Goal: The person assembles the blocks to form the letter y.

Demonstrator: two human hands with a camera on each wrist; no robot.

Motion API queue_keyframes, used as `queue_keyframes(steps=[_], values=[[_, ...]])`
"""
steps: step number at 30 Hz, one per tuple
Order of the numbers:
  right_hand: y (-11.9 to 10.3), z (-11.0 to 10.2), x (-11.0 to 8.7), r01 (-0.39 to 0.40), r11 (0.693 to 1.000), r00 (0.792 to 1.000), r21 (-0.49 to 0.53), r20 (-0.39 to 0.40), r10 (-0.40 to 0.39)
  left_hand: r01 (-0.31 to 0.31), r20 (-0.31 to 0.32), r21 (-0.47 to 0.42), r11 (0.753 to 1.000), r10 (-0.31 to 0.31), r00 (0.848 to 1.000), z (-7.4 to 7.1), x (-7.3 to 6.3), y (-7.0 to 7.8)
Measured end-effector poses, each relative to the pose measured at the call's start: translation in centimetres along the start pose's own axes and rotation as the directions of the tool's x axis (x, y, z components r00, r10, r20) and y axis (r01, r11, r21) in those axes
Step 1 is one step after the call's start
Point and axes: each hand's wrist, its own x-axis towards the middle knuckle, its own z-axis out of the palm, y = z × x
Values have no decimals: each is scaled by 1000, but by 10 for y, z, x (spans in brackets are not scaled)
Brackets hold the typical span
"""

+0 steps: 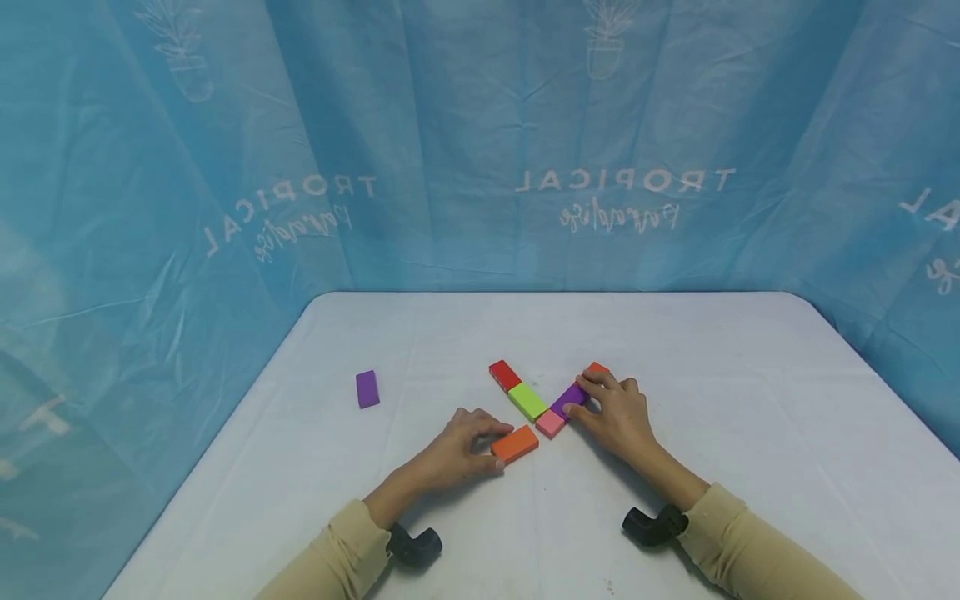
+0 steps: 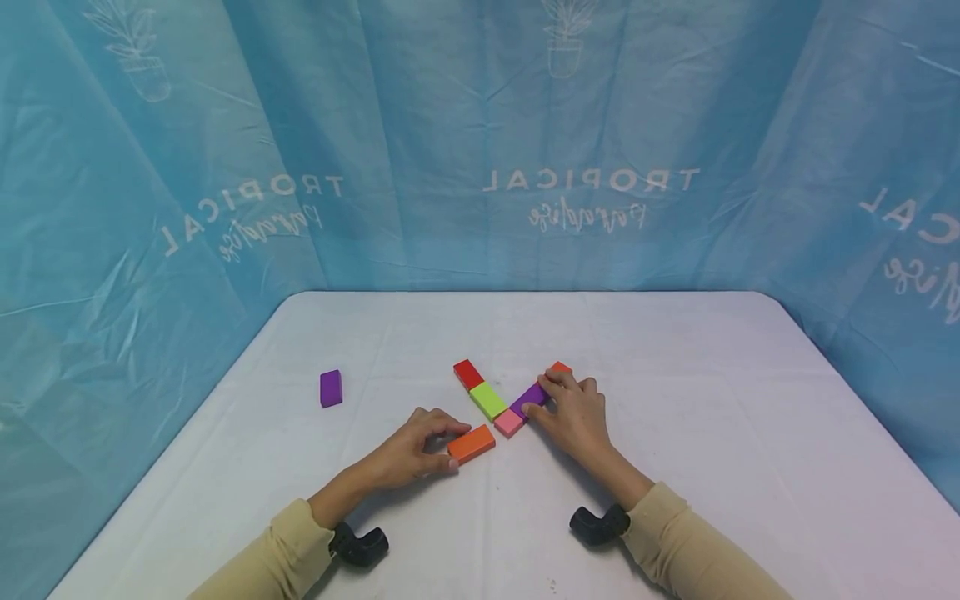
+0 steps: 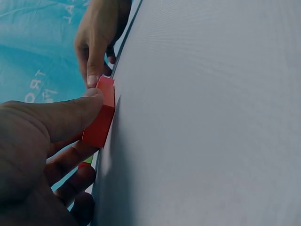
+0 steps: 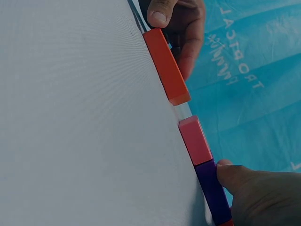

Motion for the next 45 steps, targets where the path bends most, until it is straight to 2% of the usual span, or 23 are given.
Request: queue_keyframes(steps=[6,12,22,39,45], values=[[1,1,-1,-5,1000,1000,2,4,5,15,-13,30,999,-15,1000,5,1,1],[1,1,0,-1,1000,1000,6,0,1,14,-60,32,999,-12,998,10,1,6],[0,1,0,-4,1000,1000,-2,0,4,12,-124,85,996,-1,992,17,1,16],[1,1,1,2,1000,1000,-8,-1,-2,2,-142,100,995,12,990,22,4,18],[1,1,1,-3,1000,1000,-8,2,3,20,-139,98,995,-6,990,23,5,20]])
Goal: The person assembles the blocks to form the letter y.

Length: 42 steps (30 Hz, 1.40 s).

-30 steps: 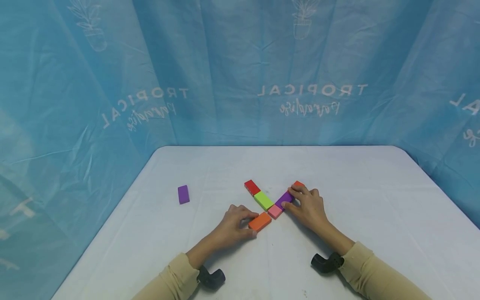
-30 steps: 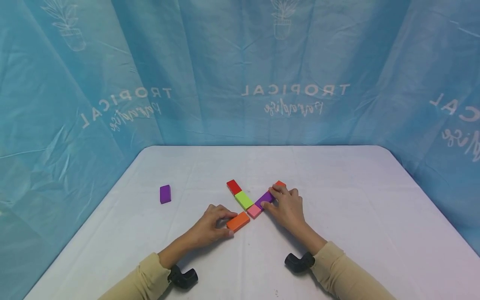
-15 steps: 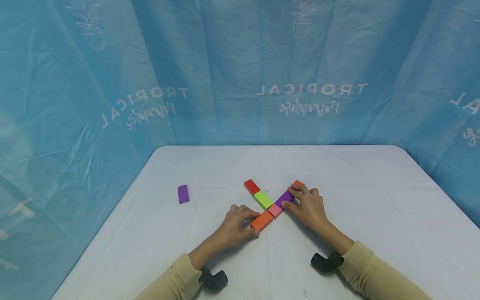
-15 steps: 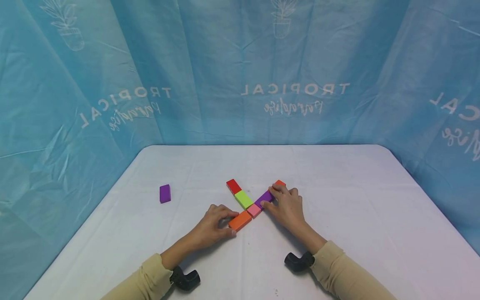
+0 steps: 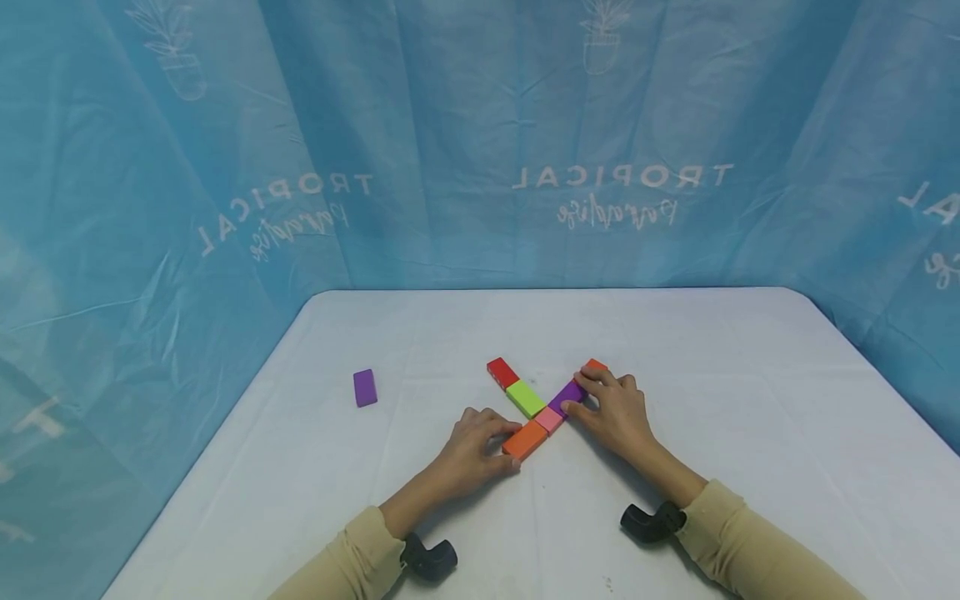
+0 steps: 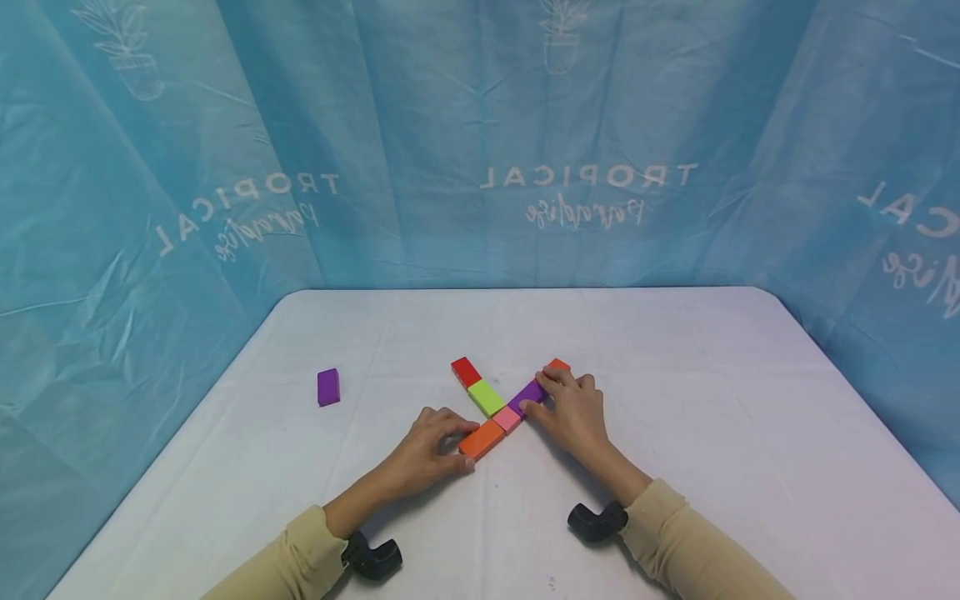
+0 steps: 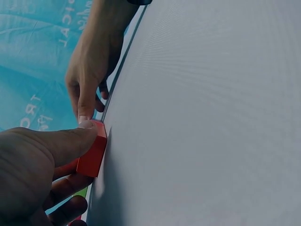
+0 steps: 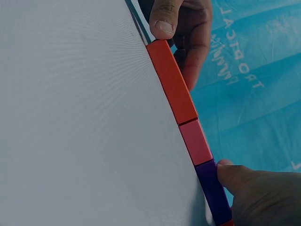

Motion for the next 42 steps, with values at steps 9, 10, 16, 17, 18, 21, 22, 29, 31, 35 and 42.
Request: queue_keyframes(steps=[9,10,16,17,18,21,22,29,31,35,42], values=[[0,0,0,2,1000,1000,0,-4,-2,4,-8,9,1000,-4,1000,0,0,2],[1,0,0,1,1000,1000,1,-2,-1,9,-8,12,1000,-9,1000,0,0,3],[1,1,-1,-2,1000,1000,10,-1,2,30,-11,32,999,-29,1000,2,0,3],[1,1,-1,-1,1000,1000,10,-2,1,30,-14,35,999,-29,999,2,0,2],[1,1,-2,0,1000,1000,10,-3,0,27,-17,32,999,-27,1000,2,-1,3],[1,1,-2,4,1000,1000,7,-3,-4,16,-30,29,999,-15,999,-1,-2,3],[1,0,-2,5,1000,1000,7,-2,-5,15,-38,25,1000,-14,999,-2,-3,3],[0,-2,-1,1,1000,1000,5,-1,-1,57,-101,-13,998,-58,993,-14,-7,4],[-1,-3,0,-1,1000,1000,0,2,1,81,-135,-24,996,-83,987,-17,-7,2],[-1,-2,0,-3,1000,1000,-2,3,3,158,-217,-61,986,-167,962,-25,-6,-5],[-1,-1,0,-4,1000,1000,1,-2,4,210,-360,-86,974,-227,905,-45,-3,-24]])
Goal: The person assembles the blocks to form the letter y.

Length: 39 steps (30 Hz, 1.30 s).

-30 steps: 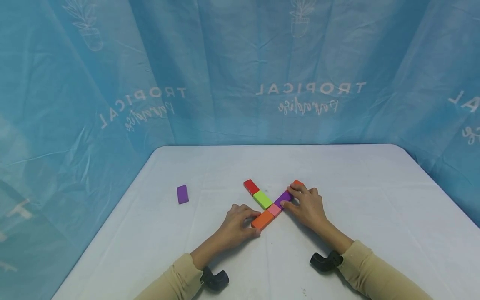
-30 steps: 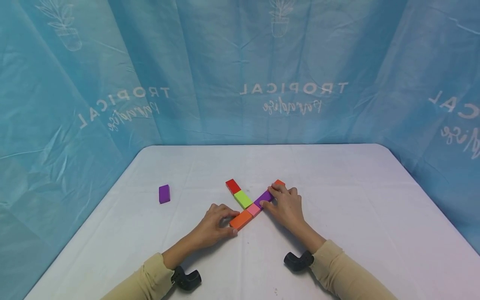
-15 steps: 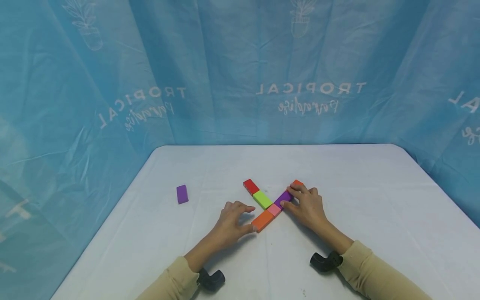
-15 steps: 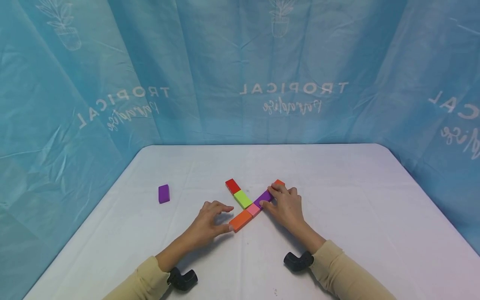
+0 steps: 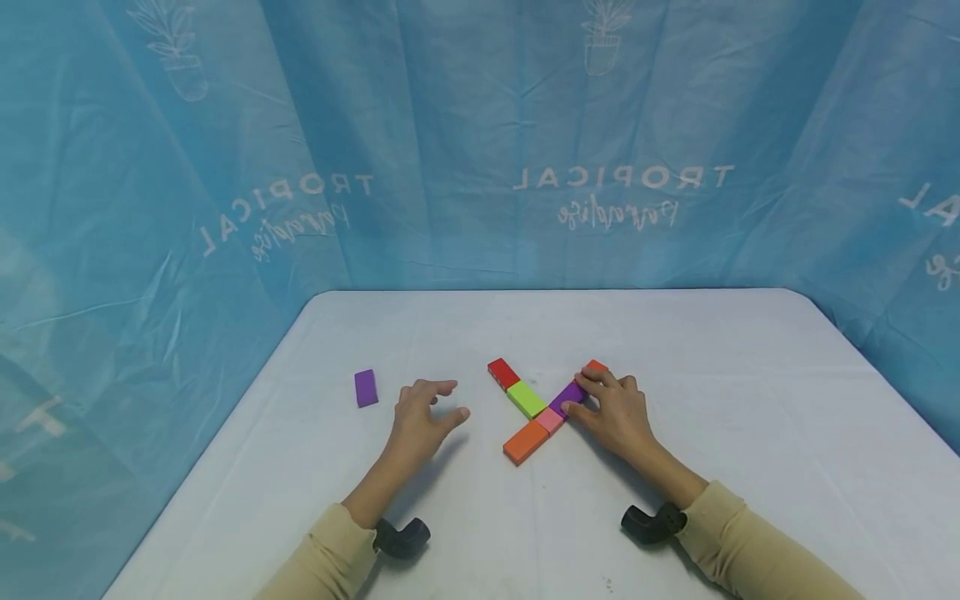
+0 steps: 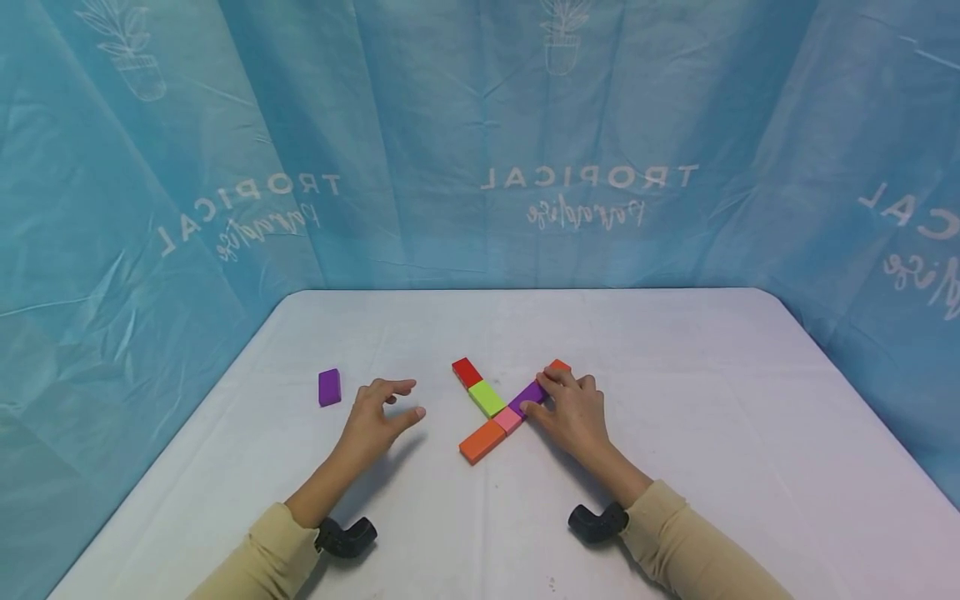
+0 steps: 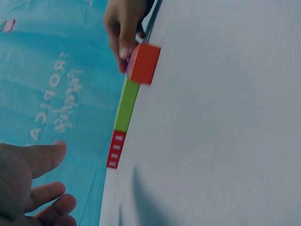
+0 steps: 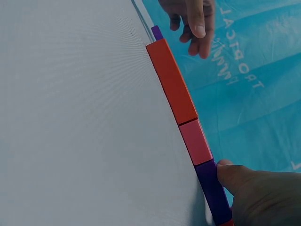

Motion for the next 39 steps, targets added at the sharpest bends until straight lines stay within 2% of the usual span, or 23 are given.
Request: queue_keyframes(steps=[7,14,23,33,39], values=[[0,0,0,-3,1000,1000,-3,4,3,22,-100,-9,1000,-23,995,-20,11,-17],[1,0,0,2,1000,1000,-3,1,-2,75,-208,17,997,-70,976,-36,23,-38],[0,0,0,8,1000,1000,4,-4,-8,165,-249,55,985,-146,957,-53,32,-62],[1,1,0,14,1000,1000,2,-7,-14,269,-342,73,960,-229,911,-60,39,-79],[1,1,-1,19,1000,1000,3,-11,-19,302,-332,100,948,-254,908,-60,43,-88]])
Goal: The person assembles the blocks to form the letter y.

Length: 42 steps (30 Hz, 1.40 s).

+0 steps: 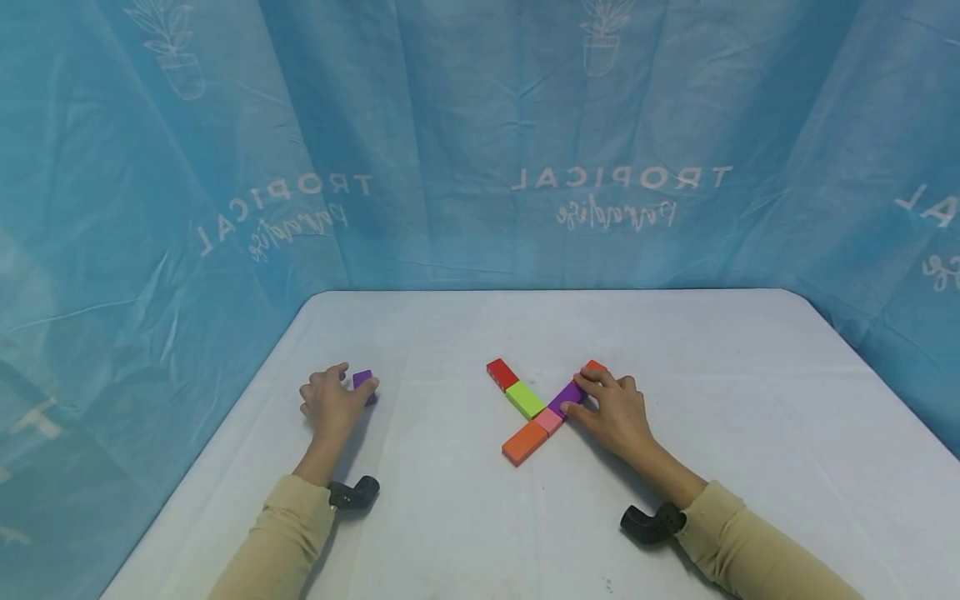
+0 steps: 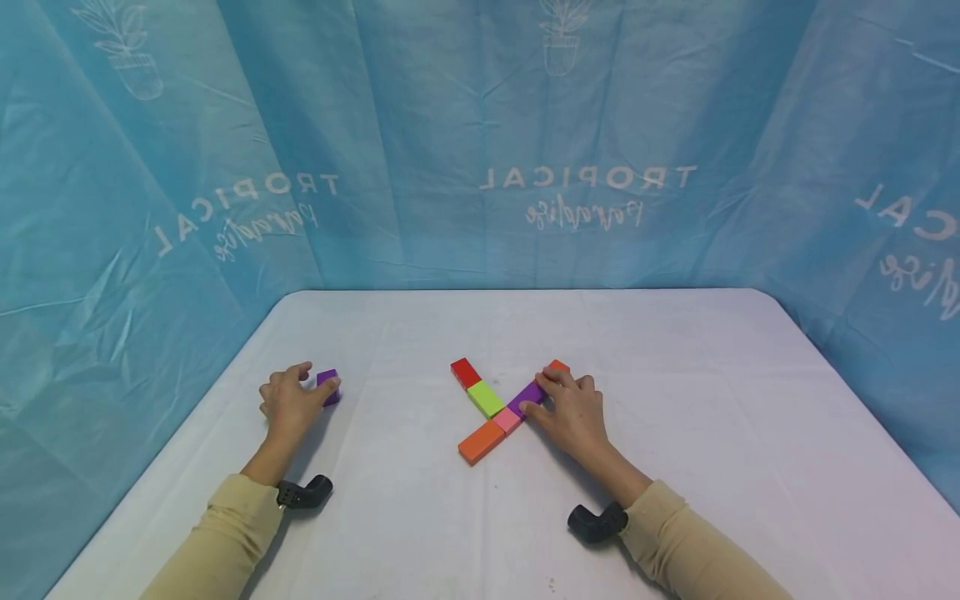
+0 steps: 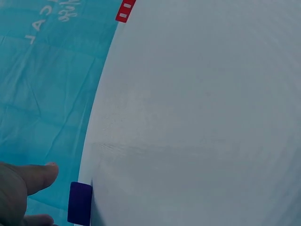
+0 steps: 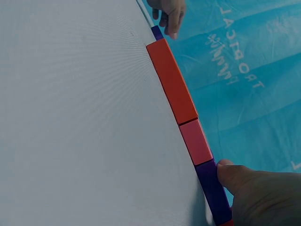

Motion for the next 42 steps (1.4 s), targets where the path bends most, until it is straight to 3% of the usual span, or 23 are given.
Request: queue_keyframes(steps=[19,42], values=[[-1,0,1,-15,1000,1000,10,10,15,34,113,61,998,-41,993,3,3,0],[1,0,0,-3,1000,1000,6,1,3,-26,183,-60,998,37,982,2,-1,-3]])
